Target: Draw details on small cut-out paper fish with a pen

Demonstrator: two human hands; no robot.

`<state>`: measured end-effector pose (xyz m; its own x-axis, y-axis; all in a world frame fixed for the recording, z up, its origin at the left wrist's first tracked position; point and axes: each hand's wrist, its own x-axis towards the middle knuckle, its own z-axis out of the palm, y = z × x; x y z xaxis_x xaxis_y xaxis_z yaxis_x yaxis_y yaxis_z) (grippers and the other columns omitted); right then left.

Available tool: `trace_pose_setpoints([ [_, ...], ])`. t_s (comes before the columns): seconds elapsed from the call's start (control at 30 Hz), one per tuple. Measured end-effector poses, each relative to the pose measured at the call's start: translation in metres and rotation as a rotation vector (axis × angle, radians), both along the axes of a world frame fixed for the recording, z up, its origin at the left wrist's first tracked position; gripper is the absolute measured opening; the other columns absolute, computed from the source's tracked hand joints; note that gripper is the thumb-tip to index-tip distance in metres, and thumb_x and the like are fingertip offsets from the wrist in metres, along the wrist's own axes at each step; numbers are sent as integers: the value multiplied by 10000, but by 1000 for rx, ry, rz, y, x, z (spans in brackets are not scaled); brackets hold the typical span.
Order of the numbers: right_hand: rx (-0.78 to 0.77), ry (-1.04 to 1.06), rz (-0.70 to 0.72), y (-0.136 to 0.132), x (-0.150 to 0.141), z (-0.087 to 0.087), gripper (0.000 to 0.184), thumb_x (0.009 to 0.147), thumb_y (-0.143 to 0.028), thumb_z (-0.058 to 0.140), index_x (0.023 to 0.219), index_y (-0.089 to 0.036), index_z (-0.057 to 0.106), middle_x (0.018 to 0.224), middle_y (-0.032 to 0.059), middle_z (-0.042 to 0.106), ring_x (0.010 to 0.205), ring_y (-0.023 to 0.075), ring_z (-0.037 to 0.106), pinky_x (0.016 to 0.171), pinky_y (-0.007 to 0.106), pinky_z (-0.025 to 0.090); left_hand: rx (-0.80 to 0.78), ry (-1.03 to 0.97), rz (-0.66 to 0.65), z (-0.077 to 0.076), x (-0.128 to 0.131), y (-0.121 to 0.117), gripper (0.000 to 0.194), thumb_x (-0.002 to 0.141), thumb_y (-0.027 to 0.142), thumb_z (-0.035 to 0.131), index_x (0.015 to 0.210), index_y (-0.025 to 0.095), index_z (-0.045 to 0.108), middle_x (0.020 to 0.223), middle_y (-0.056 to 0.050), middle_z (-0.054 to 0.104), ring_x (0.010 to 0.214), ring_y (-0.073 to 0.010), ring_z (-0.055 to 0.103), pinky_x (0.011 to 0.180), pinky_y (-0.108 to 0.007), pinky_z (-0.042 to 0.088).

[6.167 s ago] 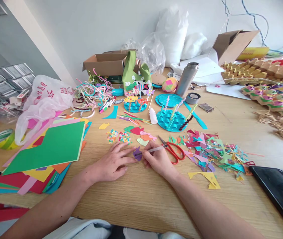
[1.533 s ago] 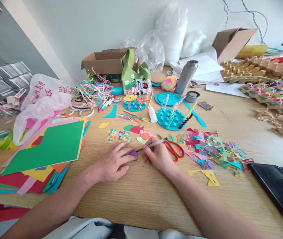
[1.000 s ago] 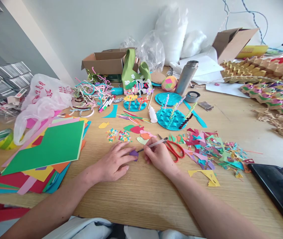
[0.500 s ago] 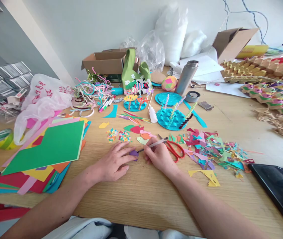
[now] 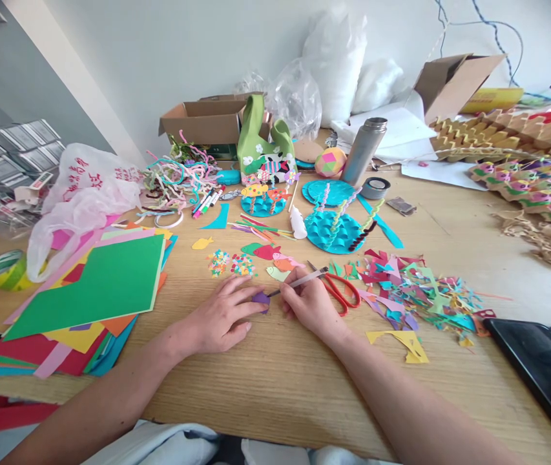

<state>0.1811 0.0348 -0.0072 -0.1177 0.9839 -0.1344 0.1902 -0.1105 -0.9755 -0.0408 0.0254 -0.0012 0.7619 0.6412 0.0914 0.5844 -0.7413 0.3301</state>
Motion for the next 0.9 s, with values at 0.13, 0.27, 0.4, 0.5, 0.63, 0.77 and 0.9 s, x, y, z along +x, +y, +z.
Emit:
trace_pose_setpoints([
  [0.13, 5, -4, 5, -1, 0, 1, 241, 777, -385, 644, 729, -234, 461, 476, -48, 577, 384, 121, 544, 367, 203, 422, 1, -2, -2, 0, 0, 0, 428, 886, 244, 569, 1312, 215, 608, 1467, -74, 501, 1429, -337, 295, 1190, -554, 239],
  [0.27, 3, -23, 5, -1, 0, 1, 223, 784, -383, 621, 725, -237, 463, 470, -48, 571, 380, 125, 544, 364, 207, 423, -6, -8, -3, 1, 0, 0, 429, 883, 238, 573, 1311, 218, 605, 1468, -77, 499, 1433, -333, 290, 1190, -557, 238],
  [0.4, 14, -30, 11, -1, 0, 1, 205, 793, -360, 605, 719, -239, 457, 472, -48, 576, 380, 119, 543, 366, 201, 418, -37, -18, 10, 3, 0, -1, 453, 877, 222, 576, 1330, 231, 580, 1463, -59, 507, 1438, -315, 283, 1201, -550, 217],
  [0.5, 15, -22, 13, -1, 0, 0, 204, 793, -350, 606, 713, -242, 453, 473, -50, 575, 383, 119, 545, 369, 201, 423, -52, -11, 15, 5, 1, 0, 453, 876, 224, 575, 1329, 213, 577, 1465, -61, 505, 1436, -315, 282, 1205, -537, 211],
  [0.63, 7, -16, 10, -1, 1, 0, 205, 781, -350, 615, 710, -244, 455, 464, -51, 568, 377, 126, 543, 362, 206, 421, -55, -5, 12, 5, 1, 0, 444, 880, 225, 567, 1323, 204, 583, 1465, -62, 505, 1435, -323, 282, 1206, -538, 206],
  [0.77, 10, -15, 5, -1, 1, 0, 207, 774, -347, 622, 706, -241, 456, 466, -48, 572, 377, 125, 545, 362, 206, 422, -54, -16, 11, 4, 1, 1, 443, 876, 221, 574, 1319, 216, 584, 1463, -64, 508, 1436, -317, 287, 1200, -542, 225],
  [0.9, 13, -9, 6, 0, 1, 0, 212, 781, -352, 620, 707, -242, 454, 466, -46, 573, 378, 123, 544, 362, 202, 416, -58, -12, 12, 4, 1, 0, 452, 879, 224, 573, 1330, 214, 576, 1465, -65, 505, 1439, -321, 282, 1202, -545, 216],
])
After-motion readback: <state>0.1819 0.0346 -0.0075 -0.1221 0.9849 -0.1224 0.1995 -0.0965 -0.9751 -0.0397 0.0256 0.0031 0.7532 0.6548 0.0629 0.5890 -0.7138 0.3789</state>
